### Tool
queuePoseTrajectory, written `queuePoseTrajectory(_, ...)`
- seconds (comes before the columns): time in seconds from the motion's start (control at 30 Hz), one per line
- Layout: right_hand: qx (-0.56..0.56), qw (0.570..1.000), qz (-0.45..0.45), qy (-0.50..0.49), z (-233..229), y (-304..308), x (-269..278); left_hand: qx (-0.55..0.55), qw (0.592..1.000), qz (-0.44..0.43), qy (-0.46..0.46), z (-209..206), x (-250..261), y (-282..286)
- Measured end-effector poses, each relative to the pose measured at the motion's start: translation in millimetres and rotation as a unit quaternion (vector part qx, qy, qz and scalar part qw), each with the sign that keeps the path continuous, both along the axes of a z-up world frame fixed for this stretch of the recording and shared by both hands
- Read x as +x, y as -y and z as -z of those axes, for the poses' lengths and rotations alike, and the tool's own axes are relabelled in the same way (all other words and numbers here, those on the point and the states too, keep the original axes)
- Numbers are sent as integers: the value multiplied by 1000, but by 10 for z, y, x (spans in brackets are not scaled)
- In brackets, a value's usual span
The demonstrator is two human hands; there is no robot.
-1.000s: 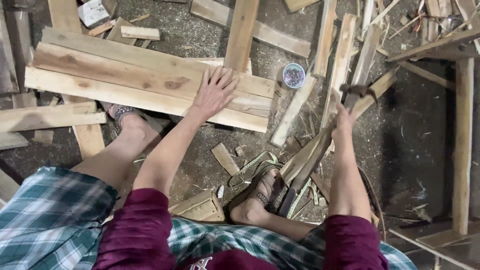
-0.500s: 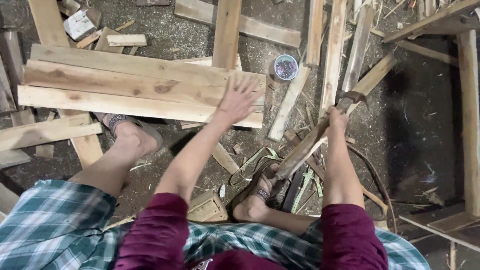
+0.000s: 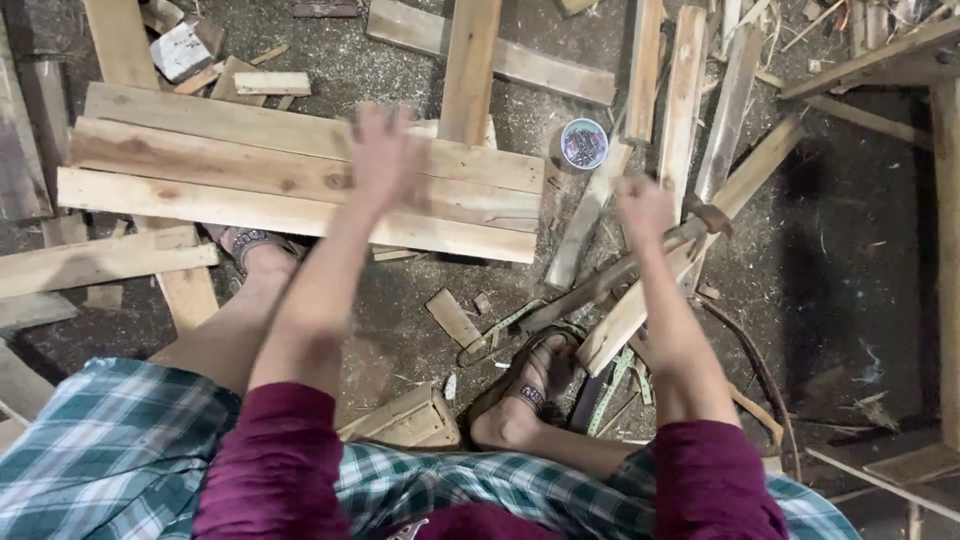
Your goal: Hammering nails into wooden planks to assemble a structure on the floor of a workshop.
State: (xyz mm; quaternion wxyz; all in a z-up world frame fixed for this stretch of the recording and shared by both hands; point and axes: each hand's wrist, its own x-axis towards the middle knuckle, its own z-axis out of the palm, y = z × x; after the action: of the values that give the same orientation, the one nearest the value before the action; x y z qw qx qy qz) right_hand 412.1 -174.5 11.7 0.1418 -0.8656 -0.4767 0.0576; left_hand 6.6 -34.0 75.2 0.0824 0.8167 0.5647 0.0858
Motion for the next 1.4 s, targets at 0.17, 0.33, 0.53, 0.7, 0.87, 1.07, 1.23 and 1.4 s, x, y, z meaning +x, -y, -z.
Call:
queuePoseTrajectory(0.17,-64,849,144,-505,-418,-286,-1422,-40,988,-1,-147,1063,-845,-621)
queuePoseTrajectory(0.33,17,851,246,-464,439,-342,-1504,-82,993,1,-84,1134,-852,-721)
queuePoseTrajectory(0.53,22,809,225,-542,-175,-604,-1555,-59,997,17,-52,409,-837,-690)
queuePoseTrajectory(0.7,-26,842,197,-502,-523,-957,-1523,-28,998,-10,-57,294,-895,-773)
queuePoseTrajectory(0.87,-29,858,179,-481,-107,-1059,-1459,-67,996,-32,-58,540,-1000,-741)
queuePoseTrajectory(1.07,-99,881,197,-418,794,-1220,-1229,-61,995,-2,-77,706,-958,-623)
queuePoseTrajectory(1.23,21,873,163,-459,368,-1019,-1472,-39,987,153,-15,110,-256,-247)
queuePoseTrajectory(1.4,45,864,156,-477,349,-981,-1494,10,974,208,-90,505,3,-215)
